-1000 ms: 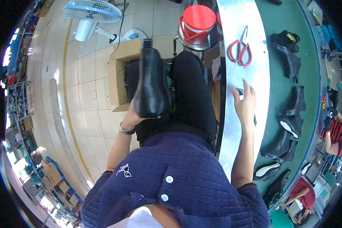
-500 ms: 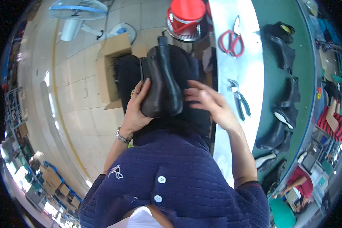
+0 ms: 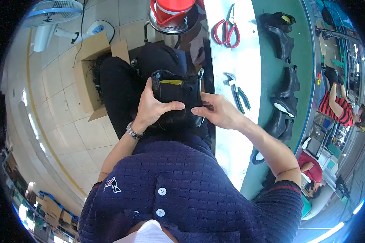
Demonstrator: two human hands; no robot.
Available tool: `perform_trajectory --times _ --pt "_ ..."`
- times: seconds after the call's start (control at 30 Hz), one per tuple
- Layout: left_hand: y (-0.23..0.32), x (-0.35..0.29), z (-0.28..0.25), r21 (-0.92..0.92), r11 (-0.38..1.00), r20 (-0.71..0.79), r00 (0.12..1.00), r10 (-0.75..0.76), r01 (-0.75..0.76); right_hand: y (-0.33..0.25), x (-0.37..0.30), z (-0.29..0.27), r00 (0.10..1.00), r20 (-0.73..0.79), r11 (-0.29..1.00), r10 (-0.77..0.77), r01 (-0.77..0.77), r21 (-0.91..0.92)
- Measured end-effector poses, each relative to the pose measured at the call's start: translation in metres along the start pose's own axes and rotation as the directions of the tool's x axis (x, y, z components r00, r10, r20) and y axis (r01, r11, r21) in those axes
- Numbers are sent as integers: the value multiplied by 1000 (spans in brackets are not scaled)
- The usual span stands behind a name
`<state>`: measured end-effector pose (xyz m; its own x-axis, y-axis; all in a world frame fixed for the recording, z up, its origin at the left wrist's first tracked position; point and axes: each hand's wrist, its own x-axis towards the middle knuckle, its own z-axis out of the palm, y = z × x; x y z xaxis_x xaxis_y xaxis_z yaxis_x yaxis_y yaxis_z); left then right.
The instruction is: Assembling and finishing components of a black leather boot at a workbench.
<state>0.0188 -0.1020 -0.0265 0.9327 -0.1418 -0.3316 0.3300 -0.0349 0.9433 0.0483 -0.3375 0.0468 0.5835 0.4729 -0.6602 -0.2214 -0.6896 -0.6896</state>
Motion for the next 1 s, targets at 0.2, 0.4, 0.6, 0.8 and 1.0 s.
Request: perform_trajectory --times 0.2,0.4,0.6,0.8,1.0 --pt "-11 11 -1 -10 997 -39 996 81 -82 -28 6 15 973 -228 999 37 -33 23" --pt "0 22 -13 -82 992 -2 995 99 -99 -67 10 3 967 -235 979 99 -137 -153" --pt "-4 10 -39 -628 777 70 990 126 -54 -98 -6 23 881 -217 906 -421 394 -156" --pt "21 -27 -53 -435 891 -44 991 123 -130 -89 10 51 869 -207 892 -448 421 -163" --pt "28 -26 -47 -419 907 -113 994 -5 -43 -90 36 34 973 -29 940 -231 230 253"
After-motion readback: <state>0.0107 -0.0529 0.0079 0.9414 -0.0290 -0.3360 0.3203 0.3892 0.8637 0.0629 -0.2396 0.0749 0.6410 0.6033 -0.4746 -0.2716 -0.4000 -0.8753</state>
